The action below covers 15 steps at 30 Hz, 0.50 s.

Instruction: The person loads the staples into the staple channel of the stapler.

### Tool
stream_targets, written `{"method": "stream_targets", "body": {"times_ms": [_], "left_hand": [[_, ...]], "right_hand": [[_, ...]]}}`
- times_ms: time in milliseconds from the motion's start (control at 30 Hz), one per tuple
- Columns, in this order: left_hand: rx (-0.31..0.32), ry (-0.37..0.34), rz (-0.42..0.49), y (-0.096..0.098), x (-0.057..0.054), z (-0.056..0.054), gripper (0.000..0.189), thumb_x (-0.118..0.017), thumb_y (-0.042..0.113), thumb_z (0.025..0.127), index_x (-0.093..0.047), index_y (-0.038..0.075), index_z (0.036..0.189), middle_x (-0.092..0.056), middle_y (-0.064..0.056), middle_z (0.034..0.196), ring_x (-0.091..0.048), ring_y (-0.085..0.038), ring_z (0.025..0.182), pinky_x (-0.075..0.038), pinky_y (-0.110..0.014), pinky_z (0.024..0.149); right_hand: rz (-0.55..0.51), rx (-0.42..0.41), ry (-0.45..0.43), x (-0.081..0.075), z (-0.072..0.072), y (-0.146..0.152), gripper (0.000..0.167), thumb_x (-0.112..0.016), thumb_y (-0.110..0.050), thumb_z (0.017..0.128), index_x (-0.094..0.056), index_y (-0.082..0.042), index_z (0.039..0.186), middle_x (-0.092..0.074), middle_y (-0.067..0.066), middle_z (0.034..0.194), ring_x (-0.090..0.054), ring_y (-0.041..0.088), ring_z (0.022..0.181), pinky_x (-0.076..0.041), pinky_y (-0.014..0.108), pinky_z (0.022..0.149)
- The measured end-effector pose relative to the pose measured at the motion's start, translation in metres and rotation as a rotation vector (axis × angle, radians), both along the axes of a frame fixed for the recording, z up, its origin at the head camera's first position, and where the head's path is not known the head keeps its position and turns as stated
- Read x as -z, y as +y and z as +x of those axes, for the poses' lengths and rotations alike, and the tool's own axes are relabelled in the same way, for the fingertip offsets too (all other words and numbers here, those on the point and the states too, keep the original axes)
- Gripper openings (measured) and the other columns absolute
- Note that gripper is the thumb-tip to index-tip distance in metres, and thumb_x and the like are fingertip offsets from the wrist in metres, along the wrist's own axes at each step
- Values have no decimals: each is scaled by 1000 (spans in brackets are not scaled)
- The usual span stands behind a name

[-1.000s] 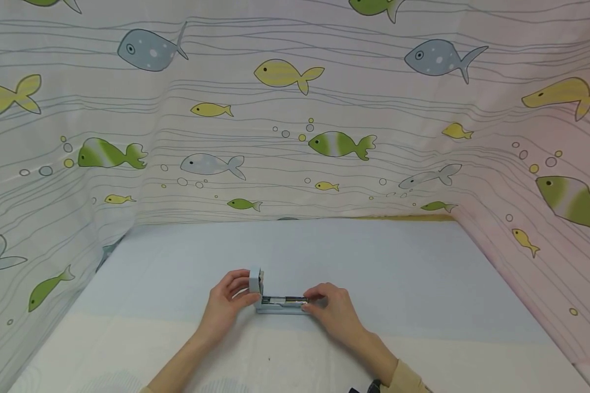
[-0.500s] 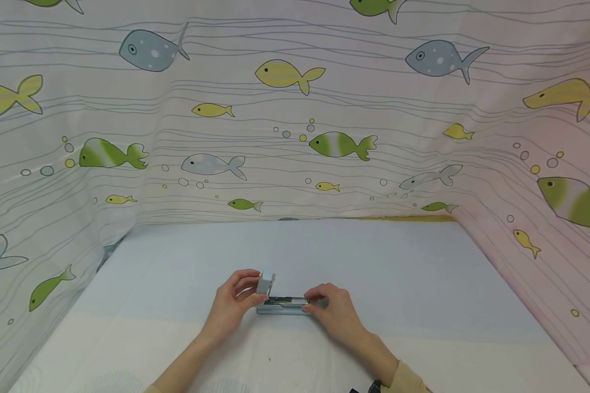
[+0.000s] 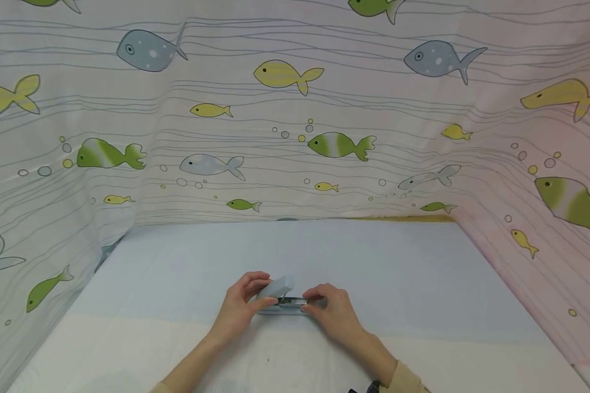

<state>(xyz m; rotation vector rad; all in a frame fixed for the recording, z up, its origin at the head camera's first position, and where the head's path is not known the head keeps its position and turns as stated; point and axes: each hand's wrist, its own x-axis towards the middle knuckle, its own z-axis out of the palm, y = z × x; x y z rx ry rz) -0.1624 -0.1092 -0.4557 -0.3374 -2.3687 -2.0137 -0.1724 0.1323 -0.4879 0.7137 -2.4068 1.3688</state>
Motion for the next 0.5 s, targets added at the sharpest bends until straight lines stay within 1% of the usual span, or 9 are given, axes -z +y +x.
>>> {"method": "stream_targets", "body": {"times_ms": [100,233,500], "left_hand": [[1,22,-12,1,0,0,52,-82,8,81,-57,1,126,-73,-5,114,-65,-20,113,-45,-38,110],[8,49,-42,2,2,0,51,-82,10,82,-58,1,125,-73,-6,113,-65,-21,113,-46,-33,107],[2,18,-71,5,5,-1,52,-84,15,80,-60,5,124,-73,1,113,-63,-19,114,-44,-28,105]], "right_hand": [[4,-4,9,-1,0,0,23,-86,-10,76,-75,-13,96,-74,-6,91,-68,11,82,-56,28,73],[9,-7,7,-2,0,0,23,-86,-10,77,-74,-14,96,-73,-7,91,-68,11,82,-56,28,73],[15,11,-6,-1,1,0,23,-86,-11,76,-74,-15,96,-73,-9,91,-68,10,83,-56,28,74]]}}
